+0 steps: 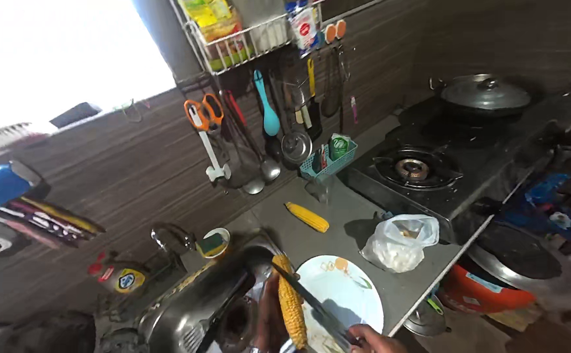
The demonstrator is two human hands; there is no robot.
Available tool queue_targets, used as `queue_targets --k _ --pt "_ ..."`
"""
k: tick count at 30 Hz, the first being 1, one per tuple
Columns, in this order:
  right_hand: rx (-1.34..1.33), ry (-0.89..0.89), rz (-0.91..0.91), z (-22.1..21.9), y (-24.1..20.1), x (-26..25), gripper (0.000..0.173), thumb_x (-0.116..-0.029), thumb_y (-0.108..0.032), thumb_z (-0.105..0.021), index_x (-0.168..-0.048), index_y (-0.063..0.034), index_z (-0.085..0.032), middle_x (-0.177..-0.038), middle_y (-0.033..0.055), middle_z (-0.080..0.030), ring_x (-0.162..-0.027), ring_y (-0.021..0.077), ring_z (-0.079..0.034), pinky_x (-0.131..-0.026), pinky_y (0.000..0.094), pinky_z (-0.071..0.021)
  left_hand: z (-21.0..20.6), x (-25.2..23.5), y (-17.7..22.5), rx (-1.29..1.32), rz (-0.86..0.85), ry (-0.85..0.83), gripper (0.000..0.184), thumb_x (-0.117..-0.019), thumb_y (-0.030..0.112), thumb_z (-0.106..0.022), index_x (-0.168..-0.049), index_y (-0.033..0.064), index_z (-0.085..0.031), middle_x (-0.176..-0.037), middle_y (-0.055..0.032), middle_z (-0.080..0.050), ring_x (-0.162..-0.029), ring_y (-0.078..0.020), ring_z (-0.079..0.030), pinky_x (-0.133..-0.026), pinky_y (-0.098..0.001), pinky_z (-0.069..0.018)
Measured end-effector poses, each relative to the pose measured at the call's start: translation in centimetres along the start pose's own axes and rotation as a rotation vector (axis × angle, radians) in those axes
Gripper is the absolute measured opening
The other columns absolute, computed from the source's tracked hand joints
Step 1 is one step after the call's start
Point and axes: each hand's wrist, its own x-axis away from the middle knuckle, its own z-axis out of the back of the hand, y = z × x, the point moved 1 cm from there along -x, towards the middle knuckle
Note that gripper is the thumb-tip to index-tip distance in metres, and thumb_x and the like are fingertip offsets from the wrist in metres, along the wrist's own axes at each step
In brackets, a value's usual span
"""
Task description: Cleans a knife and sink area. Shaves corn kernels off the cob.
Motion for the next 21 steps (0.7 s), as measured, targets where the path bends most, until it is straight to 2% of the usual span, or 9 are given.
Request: queue_targets --k 2,5,8,14,19,21 --pt "0.072 -0.015 -0.015 -2.1 -0.9 -0.1 0.048 -0.1045 -0.042 -0.057 -0.128 -0.0005 -0.064 -0.092 0.0167 -0.072 -0.082 0.0292 -0.071 -0.081 0.0524 -0.0589 0.5 -0.3 -1.5 0.139 0.173 -0.026 0.051 -0.112 0.039 -0.022 -0.13 0.0017 -0.052 -0.107 -0.0235 -0.07 -0.074 -0.0266 -0.071 -0.06 -0.0359 -0.0592" --pt "0.173 0.011 -0.005 -4.7 -1.2 0.3 0.05 -0.1051 -0.046 -0.055 -0.124 -0.0008 -0.067 -0.093 0.0167 -0.073 -0.084 0.0295 -0.072 -0.081 0.0527 -0.0592 0.5 -0.6 -2.5 0.248 0.311 -0.089 0.059 -0.1102 0.051 -0.026 -0.133 0.0034 -0.053 -0.11 -0.0225 -0.068 -0.075 -0.0253 -0.07 -0.058 -0.0328 -0.058" --pt "0.255 0.035 -0.031 -5.8 -1.5 1.0 0.054 -0.1051 -0.048 -0.054 -0.122 0.0008 -0.068 -0.1 0.0187 -0.074 -0.089 0.0315 -0.073 -0.085 0.0535 -0.0592 -0.6 -1.5 -2.6 0.259 0.405 -0.033 0.06 -0.1088 0.056 -0.027 -0.131 0.0063 -0.053 -0.105 -0.0201 -0.069 -0.068 -0.0232 -0.068 -0.053 -0.0316 -0.0557" --pt "0.348 0.078 -0.075 -5.3 -0.9 2.7 0.056 -0.1059 -0.051 -0.05 -0.121 -0.0003 -0.07 -0.108 0.0196 -0.073 -0.099 0.0327 -0.073 -0.089 0.0532 -0.0589 -1.9 -3.1 -2.3 0.204 0.432 0.033 0.055 -0.1092 0.051 -0.032 -0.12 0.0035 -0.057 -0.092 -0.0181 -0.068 -0.062 -0.0241 -0.066 -0.05 -0.0343 -0.0555" --pt "0.398 0.08 -0.063 -4.1 0.2 3.2 0.056 -0.1059 -0.053 -0.048 -0.119 -0.0028 -0.07 -0.105 0.0183 -0.073 -0.097 0.0325 -0.073 -0.085 0.0528 -0.0596 -2.5 -3.7 -2.7 0.166 0.421 0.05 0.053 -0.1092 0.049 -0.033 -0.119 0.0029 -0.057 -0.086 -0.0171 -0.065 -0.063 -0.0249 -0.065 -0.053 -0.0362 -0.0562" --pt "0.409 0.064 -0.068 -3.9 0.5 3.0 0.058 -0.1062 -0.054 -0.046 -0.117 -0.0027 -0.07 -0.103 0.0184 -0.072 -0.096 0.0331 -0.073 -0.083 0.0531 -0.0598 -2.8 -3.6 -2.9 0.104 0.442 0.078 0.054 -0.1091 0.05 -0.033 -0.118 0.0029 -0.058 -0.085 -0.0172 -0.066 -0.062 -0.0249 -0.065 -0.05 -0.0359 -0.0554"
